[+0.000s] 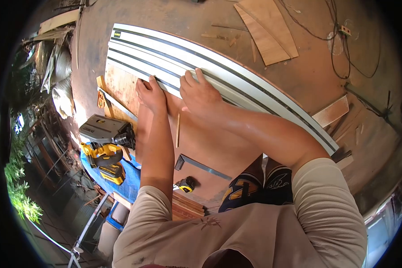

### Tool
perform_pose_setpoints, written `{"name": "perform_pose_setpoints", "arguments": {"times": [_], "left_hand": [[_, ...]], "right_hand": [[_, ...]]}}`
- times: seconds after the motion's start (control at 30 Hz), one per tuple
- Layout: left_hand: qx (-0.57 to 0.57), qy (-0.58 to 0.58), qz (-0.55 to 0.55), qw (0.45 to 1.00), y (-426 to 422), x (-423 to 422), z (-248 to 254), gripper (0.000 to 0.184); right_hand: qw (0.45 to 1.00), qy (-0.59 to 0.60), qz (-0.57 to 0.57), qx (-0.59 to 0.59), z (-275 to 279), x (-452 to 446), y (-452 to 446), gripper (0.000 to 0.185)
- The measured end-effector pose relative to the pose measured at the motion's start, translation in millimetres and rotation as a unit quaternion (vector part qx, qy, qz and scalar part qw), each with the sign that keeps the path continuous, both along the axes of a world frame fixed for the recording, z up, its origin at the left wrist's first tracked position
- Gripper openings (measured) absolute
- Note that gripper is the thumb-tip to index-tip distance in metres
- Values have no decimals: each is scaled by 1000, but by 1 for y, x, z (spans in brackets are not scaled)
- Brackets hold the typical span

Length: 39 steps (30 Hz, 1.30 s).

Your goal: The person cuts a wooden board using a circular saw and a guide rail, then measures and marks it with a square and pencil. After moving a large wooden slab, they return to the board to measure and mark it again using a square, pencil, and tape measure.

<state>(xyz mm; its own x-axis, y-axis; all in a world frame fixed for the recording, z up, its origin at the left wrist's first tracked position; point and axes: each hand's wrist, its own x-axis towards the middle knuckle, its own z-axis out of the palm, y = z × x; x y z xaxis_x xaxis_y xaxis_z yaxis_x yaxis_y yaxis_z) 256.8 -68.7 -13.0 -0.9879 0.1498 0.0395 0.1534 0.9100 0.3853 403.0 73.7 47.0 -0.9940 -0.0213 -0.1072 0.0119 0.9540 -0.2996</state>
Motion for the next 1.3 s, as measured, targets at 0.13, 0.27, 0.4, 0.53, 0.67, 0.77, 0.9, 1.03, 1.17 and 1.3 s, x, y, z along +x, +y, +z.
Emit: {"name": "perform_pose_setpoints", "arguments": {"times": [0.13, 0.27, 0.4, 0.53, 0.67, 0.77, 0.9, 1.03, 1.17, 1.3], "left_hand": [[48, 21, 7, 999, -3, 1, 0, 69], [82, 46, 2, 996, -1, 2, 3, 66], [95, 51, -10, 994, -10, 2, 1, 65], [227, 46, -47, 972, -36, 3, -4, 66], [150, 67, -103, 981, -91, 63, 7, 65], [107, 55, -74, 990, -123, 144, 39, 65], [105, 24, -2, 994, -174, 223, 80, 64], [22, 21, 77, 997, -239, 240, 81, 65], [-25, -28, 126, 991, -286, 207, 63, 72], [-106, -224, 162, 955, -307, 175, 71, 95]], "right_hand": [[999, 7, -9, -39, 3, 1, -1, 64], [995, 66, 17, -76, 23, 39, -6, 65], [981, 125, -10, -150, 42, 128, -29, 61], [966, 33, 32, -255, 77, 217, -31, 60], [954, -14, 58, -294, 88, 292, -23, 54], [953, -64, 83, -284, 73, 323, -1, 43], [945, -153, 57, -282, 81, 328, 20, 25], [952, -95, 69, -283, 89, 297, 24, 13], [946, -120, 60, -295, 100, 254, -5, 15], [935, -107, 106, -322, 103, 195, -67, 19]]}}
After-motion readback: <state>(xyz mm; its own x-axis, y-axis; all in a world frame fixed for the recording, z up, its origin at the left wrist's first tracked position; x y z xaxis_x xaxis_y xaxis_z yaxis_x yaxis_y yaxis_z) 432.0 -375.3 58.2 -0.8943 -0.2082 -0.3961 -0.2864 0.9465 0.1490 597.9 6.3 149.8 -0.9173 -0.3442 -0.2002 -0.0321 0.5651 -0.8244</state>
